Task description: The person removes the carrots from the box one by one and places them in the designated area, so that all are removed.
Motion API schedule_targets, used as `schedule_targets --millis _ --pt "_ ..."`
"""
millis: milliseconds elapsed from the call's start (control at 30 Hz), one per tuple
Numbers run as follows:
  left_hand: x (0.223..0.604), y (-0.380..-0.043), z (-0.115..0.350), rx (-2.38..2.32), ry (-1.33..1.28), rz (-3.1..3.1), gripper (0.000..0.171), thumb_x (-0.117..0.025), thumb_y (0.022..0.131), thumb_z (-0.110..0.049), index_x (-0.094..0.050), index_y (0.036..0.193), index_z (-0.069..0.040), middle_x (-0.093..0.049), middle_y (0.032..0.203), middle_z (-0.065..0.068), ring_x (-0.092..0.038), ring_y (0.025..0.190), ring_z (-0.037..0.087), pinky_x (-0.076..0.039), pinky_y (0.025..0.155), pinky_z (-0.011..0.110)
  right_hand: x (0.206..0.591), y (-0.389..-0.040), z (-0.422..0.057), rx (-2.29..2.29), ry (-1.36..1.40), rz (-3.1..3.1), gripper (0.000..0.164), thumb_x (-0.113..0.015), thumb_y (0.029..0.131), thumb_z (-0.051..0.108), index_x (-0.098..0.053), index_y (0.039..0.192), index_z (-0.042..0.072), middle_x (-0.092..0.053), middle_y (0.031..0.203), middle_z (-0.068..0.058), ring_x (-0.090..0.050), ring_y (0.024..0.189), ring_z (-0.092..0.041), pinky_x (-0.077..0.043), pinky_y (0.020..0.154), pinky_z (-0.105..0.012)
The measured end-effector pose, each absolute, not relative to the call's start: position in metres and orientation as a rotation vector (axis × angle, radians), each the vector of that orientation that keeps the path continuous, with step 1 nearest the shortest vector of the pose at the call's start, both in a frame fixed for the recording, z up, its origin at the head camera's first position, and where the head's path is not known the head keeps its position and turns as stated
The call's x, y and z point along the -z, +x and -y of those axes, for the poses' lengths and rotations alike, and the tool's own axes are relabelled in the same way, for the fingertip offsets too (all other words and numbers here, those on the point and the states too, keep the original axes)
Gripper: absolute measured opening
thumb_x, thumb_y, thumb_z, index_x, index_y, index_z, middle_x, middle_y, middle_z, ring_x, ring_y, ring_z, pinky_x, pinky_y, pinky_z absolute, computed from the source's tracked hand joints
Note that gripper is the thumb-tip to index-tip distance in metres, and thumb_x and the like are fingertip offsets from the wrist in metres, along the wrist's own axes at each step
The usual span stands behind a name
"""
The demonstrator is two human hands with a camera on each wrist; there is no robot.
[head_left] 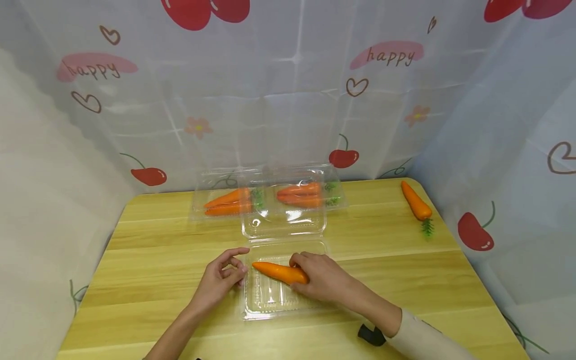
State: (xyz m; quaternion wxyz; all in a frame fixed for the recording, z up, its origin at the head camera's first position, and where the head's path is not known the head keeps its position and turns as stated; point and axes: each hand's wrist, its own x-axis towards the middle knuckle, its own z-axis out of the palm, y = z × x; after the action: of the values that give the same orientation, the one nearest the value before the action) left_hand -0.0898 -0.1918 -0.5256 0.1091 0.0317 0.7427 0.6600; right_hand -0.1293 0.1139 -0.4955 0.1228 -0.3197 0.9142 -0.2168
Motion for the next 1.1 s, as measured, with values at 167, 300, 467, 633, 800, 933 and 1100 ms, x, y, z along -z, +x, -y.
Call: schedule_targets --millis 167,300,467,633,800,933,1100 --pt "0.525 -0.090 0.190 -1.947 0.102 -2.177 0.047 -0.070 0.106 -0.012 -0.057 0.151 -0.008 -0.061 0.102 0.007 -0.065 0.069 0.007 -0.063 0.069 0.028 0.498 -0.128 -0.114 0.666 -0.902 -2.686 0.040 -0.086 0.092 0.039 -0.068 0.122 0.020 -0.068 0.103 0.008 -0.052 0.074 -0.006 -0.043 0.065 -0.022" --pt "0.525 -0.090 0.191 -1.949 0.104 -2.179 0.047 -0.070 0.105 -0.010 -0.057 0.150 -0.008 -0.061 0.102 0.009 -0.066 0.069 0.007 -0.064 0.070 0.029 0.499 -0.127 -0.114 0.709 -0.888 -2.694 0.040 -0.086 0.091 0.038 -0.067 0.121 0.020 -0.069 0.105 0.008 -0.053 0.075 -0.006 -0.044 0.065 -0.021" --pt "0.526 -0.091 0.192 -1.947 0.106 -2.186 0.047 -0.070 0.105 -0.009 -0.058 0.150 -0.007 -0.060 0.102 0.009 -0.067 0.070 0.008 -0.064 0.069 0.030 0.497 -0.126 -0.115 0.766 -0.849 -2.708 0.038 -0.086 0.090 0.037 -0.068 0.119 0.022 -0.070 0.107 0.009 -0.055 0.081 -0.006 -0.045 0.068 -0.022" --pt "0.527 -0.092 0.193 -1.948 0.102 -2.188 0.048 -0.070 0.105 -0.009 -0.056 0.151 -0.004 -0.061 0.102 0.008 -0.067 0.070 0.008 -0.064 0.069 0.030 0.495 -0.126 -0.119 0.813 -0.810 -2.733 0.036 -0.086 0.088 0.035 -0.068 0.117 0.023 -0.069 0.106 0.010 -0.057 0.082 -0.007 -0.047 0.070 -0.022" --pt "0.529 -0.092 0.192 -1.951 0.109 -2.195 0.047 -0.070 0.105 -0.009 -0.057 0.150 -0.004 -0.061 0.101 0.007 -0.066 0.070 0.008 -0.064 0.069 0.030 0.491 -0.125 -0.125 0.900 -0.779 -2.742 0.036 -0.086 0.087 0.032 -0.067 0.116 0.023 -0.068 0.104 0.012 -0.059 0.083 -0.006 -0.050 0.070 -0.021" --pt "0.528 -0.091 0.190 -1.944 0.108 -2.200 0.047 -0.070 0.105 -0.010 -0.057 0.150 -0.005 -0.062 0.100 0.006 -0.066 0.069 0.008 -0.064 0.069 0.031 0.484 -0.123 -0.132 1.002 -0.726 -2.733 0.036 -0.086 0.087 0.028 -0.066 0.116 0.023 -0.067 0.104 0.011 -0.062 0.086 -0.006 -0.054 0.071 -0.020" --pt "0.526 -0.091 0.190 -1.943 0.109 -2.197 0.048 -0.070 0.105 -0.009 -0.056 0.151 -0.004 -0.061 0.101 0.007 -0.065 0.069 0.007 -0.064 0.069 0.031 0.477 -0.123 -0.146 1.115 -0.625 -2.749 0.038 -0.088 0.087 0.024 -0.065 0.116 0.023 -0.067 0.107 0.009 -0.065 0.089 -0.007 -0.061 0.076 -0.025"
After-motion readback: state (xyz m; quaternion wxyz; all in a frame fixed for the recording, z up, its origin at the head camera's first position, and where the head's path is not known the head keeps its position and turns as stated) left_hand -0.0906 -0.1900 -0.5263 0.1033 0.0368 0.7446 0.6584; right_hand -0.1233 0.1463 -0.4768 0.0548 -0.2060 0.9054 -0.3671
